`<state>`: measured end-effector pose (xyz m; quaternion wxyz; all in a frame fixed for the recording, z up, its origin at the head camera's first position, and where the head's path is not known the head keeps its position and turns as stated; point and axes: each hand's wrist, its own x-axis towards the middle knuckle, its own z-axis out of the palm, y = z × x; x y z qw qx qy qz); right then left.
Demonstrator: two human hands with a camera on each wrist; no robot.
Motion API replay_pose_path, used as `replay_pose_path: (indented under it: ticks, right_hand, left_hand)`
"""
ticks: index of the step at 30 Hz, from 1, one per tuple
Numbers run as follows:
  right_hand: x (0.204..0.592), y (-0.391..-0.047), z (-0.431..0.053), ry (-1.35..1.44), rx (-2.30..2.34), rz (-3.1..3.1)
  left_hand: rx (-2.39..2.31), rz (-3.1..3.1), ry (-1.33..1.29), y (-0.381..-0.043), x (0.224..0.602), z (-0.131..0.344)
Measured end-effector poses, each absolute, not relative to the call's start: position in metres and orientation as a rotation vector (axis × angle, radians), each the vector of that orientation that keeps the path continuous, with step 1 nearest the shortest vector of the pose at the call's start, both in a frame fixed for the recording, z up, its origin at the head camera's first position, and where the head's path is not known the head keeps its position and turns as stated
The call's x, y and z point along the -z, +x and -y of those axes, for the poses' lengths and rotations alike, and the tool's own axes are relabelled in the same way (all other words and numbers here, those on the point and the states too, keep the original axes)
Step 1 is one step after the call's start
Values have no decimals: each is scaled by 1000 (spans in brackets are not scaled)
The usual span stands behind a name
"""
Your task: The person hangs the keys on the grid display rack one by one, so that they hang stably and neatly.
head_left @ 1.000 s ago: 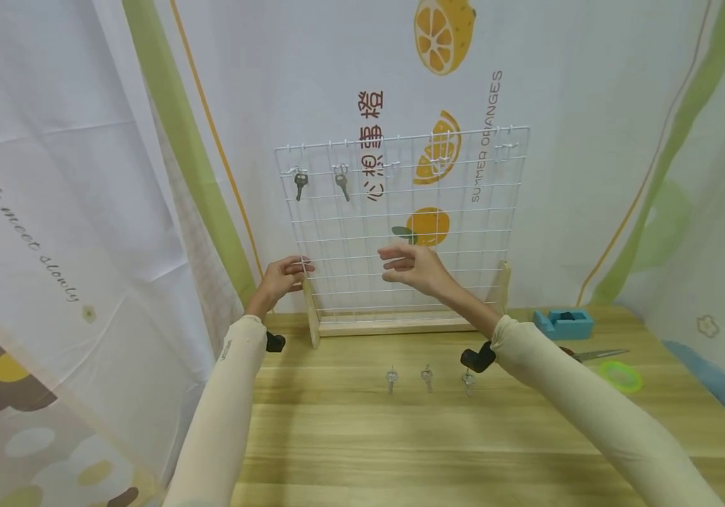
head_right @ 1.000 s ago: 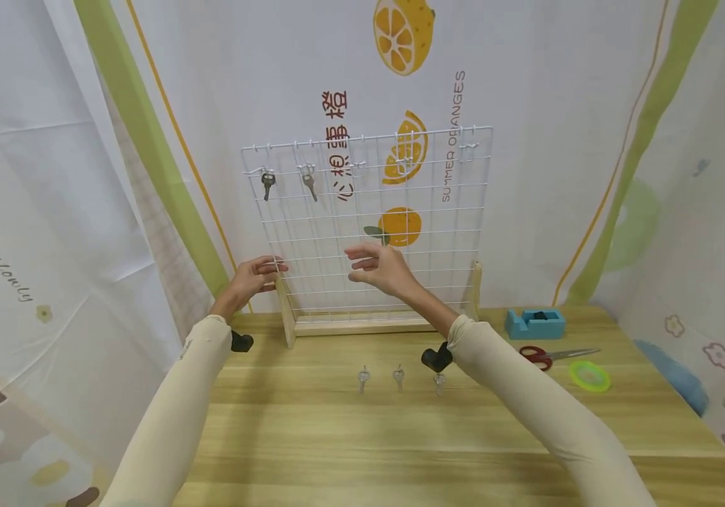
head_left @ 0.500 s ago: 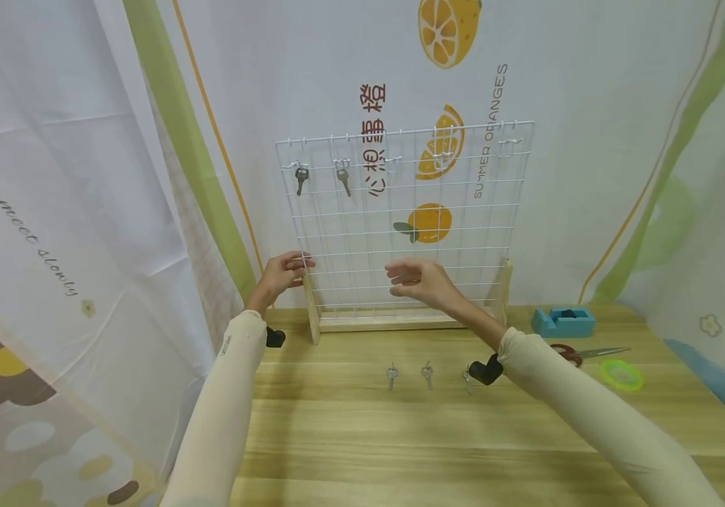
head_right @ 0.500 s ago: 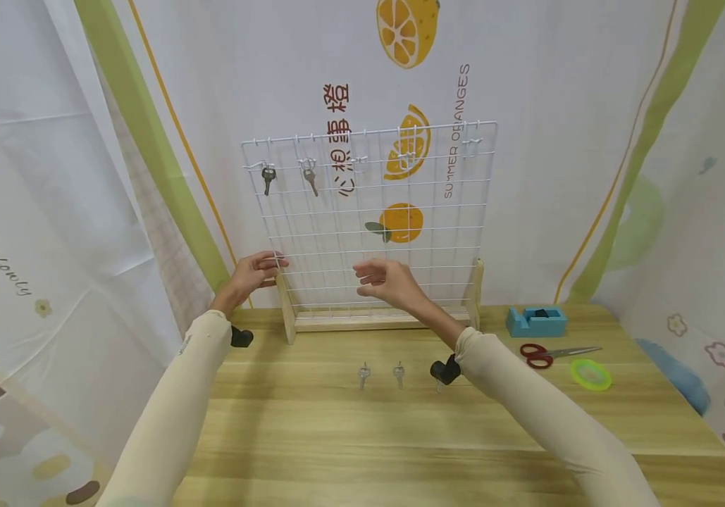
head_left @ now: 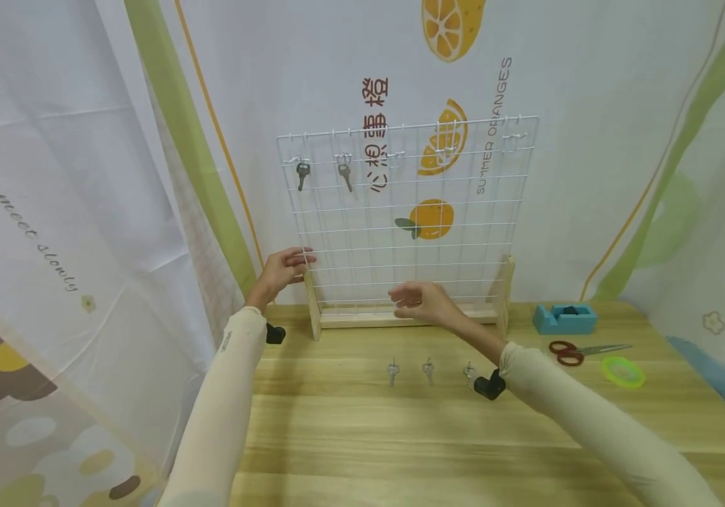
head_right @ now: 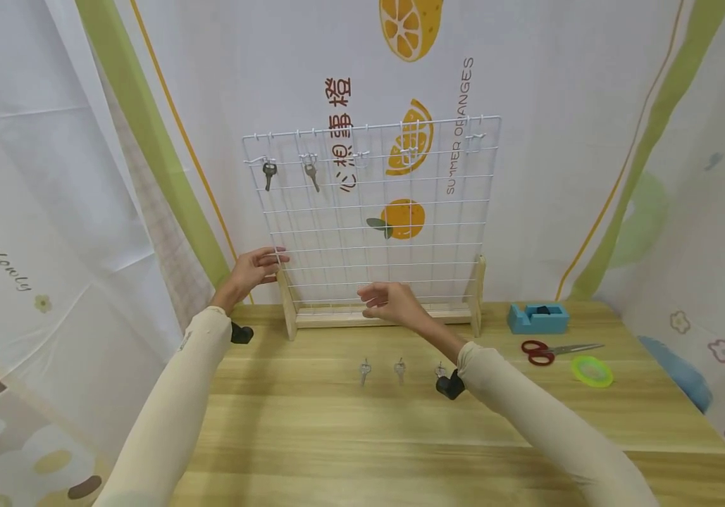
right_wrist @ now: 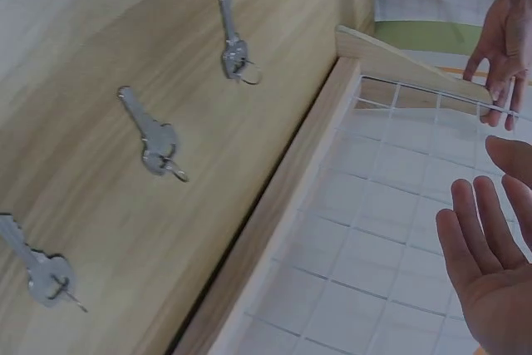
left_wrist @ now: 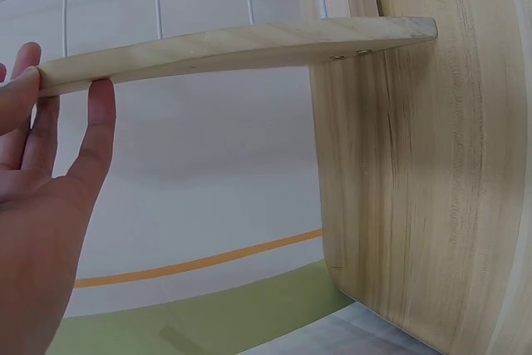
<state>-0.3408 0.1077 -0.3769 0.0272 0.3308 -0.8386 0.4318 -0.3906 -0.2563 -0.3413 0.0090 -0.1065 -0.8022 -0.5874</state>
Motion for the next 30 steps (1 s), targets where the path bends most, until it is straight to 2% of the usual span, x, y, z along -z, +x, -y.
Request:
replay_pose_path:
  ticks: [10,23,30]
  right_hand:
    - [416,-340,-111,1038,-1362,2677]
    - [440,-346,-112,1062,-1178,2757]
    - [452,-343,-111,1189,-1168,2737]
  left_hand:
    - [1892,2481,-393,-394,349,262]
    - [1893,2476,-404,-395,347,263]
    - [1875,2509,-402,-393,349,265]
